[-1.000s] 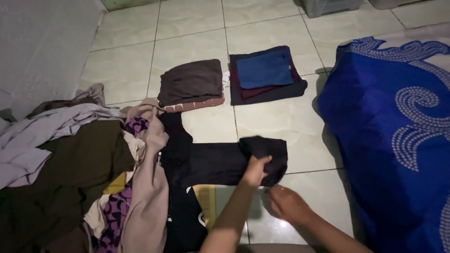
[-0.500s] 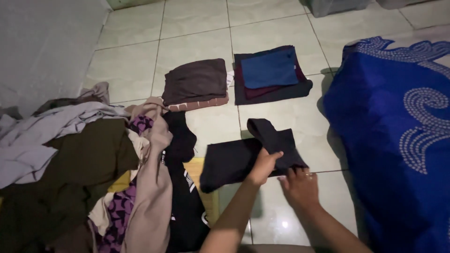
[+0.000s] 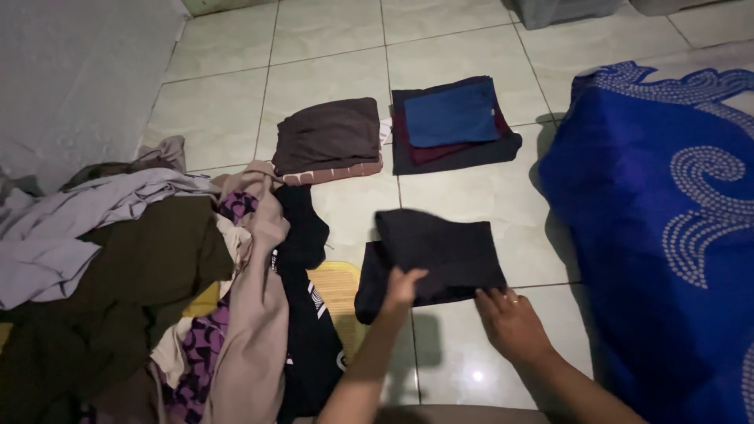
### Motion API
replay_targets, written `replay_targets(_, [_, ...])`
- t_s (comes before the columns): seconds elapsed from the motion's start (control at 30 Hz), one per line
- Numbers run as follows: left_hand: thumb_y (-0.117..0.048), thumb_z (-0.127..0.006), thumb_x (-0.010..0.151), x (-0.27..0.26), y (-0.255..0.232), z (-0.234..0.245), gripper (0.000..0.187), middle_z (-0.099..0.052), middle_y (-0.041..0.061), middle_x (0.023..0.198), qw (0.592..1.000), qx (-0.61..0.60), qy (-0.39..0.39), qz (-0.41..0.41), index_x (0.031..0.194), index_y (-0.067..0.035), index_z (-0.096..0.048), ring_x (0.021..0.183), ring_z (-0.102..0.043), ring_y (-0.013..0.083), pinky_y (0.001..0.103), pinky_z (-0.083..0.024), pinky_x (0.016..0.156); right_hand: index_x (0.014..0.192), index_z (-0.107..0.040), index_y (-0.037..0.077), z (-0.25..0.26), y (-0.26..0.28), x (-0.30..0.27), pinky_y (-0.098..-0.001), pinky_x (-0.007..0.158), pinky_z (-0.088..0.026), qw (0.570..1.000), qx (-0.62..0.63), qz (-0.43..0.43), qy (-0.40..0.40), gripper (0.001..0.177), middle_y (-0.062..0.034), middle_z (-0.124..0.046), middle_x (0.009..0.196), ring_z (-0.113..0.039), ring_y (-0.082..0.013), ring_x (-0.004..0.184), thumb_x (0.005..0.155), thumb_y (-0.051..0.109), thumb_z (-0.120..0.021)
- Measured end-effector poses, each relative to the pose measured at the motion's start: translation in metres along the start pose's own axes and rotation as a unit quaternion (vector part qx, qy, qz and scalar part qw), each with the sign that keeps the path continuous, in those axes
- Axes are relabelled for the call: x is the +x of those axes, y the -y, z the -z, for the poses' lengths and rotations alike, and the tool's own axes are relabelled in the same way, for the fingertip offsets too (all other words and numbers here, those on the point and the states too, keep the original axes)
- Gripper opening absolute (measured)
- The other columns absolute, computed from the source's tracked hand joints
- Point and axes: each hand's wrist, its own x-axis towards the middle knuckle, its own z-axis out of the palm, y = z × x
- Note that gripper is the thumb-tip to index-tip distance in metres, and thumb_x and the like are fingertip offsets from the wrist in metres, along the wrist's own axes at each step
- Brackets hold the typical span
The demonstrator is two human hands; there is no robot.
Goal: Folding various items of clothing such as shirts and pants on the floor.
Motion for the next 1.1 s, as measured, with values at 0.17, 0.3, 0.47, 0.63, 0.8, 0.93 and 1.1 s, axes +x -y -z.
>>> replay_targets(0.17, [-0.011,-0.079,0.08,0.018,0.077,0.115,0.059,-0.07,0.017,0.122,0.975,0.199,-0.096,-0.017,0.13,0.011,-0.057,0.111,-0.065,0.0266,0.037,-0.052,0.097,0.102,-0.07,0.008,-0.025,-0.013,-0.011,-0.0478,0.077,-0.049,0.988,0.093,-0.052,0.116,0.02,-0.0138,-0.068,0.094,-0.063,-0.033,0.091,0.084,0.016,-0.065])
replay_targets(0.3, [-0.006,-0.081,0.076,0.015,0.079,0.125,0.085,-0.066,0.016,0.134,0.993,0.022,0.006,-0.119,0.151,0.003,-0.042,0.115,-0.067,0.0236,0.032,-0.054,0.097,0.104,-0.067,0.008,-0.023,-0.009,0.011,-0.0464,0.087,-0.05,0.972,0.078,-0.189,0.115,0.02,-0.0147,-0.065,0.1,-0.062,-0.0332,0.098,0.088,0.019,-0.066])
replay_targets(0.47, [-0.005,-0.082,0.072,-0.02,0.014,0.102,0.107,-0.069,0.018,0.114,0.976,0.194,-0.082,-0.049,0.164,-0.011,-0.028,0.097,-0.066,0.025,0.031,-0.055,0.085,0.124,-0.067,0.013,-0.017,-0.003,0.033,-0.0472,0.088,-0.05,0.967,0.094,-0.194,0.136,0.039,-0.0152,-0.064,0.112,-0.06,-0.035,0.104,0.086,0.022,-0.067])
replay_targets(0.63, [-0.005,-0.076,0.074,-0.059,-0.058,0.059,0.112,-0.062,0.02,0.112,0.908,0.383,-0.171,0.024,0.167,-0.016,-0.015,0.089,-0.064,0.0329,0.038,-0.056,0.08,0.129,-0.062,0.016,-0.037,-0.008,0.038,-0.0479,0.099,-0.045,0.958,0.054,-0.198,0.2,0.049,-0.0115,-0.058,0.129,-0.054,-0.031,0.122,0.081,0.027,-0.067])
replay_targets(0.8, [-0.026,-0.058,0.102,-0.039,-0.066,-0.009,0.068,-0.047,0.016,0.163,0.712,0.597,-0.134,-0.344,0.165,-0.014,-0.036,0.149,-0.045,0.0353,0.057,-0.034,0.119,0.153,-0.047,0.017,-0.076,0.01,0.069,-0.0555,0.112,-0.034,0.987,0.1,-0.107,0.062,0.055,-0.0145,-0.043,0.159,-0.039,-0.0376,0.144,0.1,0.029,-0.053])
replay_targets(0.93, [-0.037,-0.06,0.103,-0.012,-0.055,-0.003,0.059,-0.042,0.014,0.166,0.682,0.639,-0.083,-0.347,0.159,-0.02,-0.047,0.154,-0.036,0.0366,0.065,-0.026,0.119,0.155,-0.042,0.026,-0.123,0.011,0.075,-0.0605,0.116,-0.025,0.987,0.052,-0.096,0.117,0.06,-0.0074,-0.035,0.163,-0.032,-0.0339,0.149,0.098,0.041,-0.053])
replay_targets(1.1, [-0.053,-0.064,0.091,-0.014,-0.07,0.027,0.068,-0.041,0.012,0.159,0.674,0.677,-0.118,-0.272,0.149,-0.02,-0.051,0.147,-0.035,0.0406,0.072,-0.024,0.111,0.153,-0.04,0.031,-0.142,-0.013,0.057,-0.0609,0.117,-0.023,0.984,-0.003,-0.146,0.101,0.065,-0.0102,-0.031,0.163,-0.03,-0.0348,0.148,0.093,0.054,-0.048])
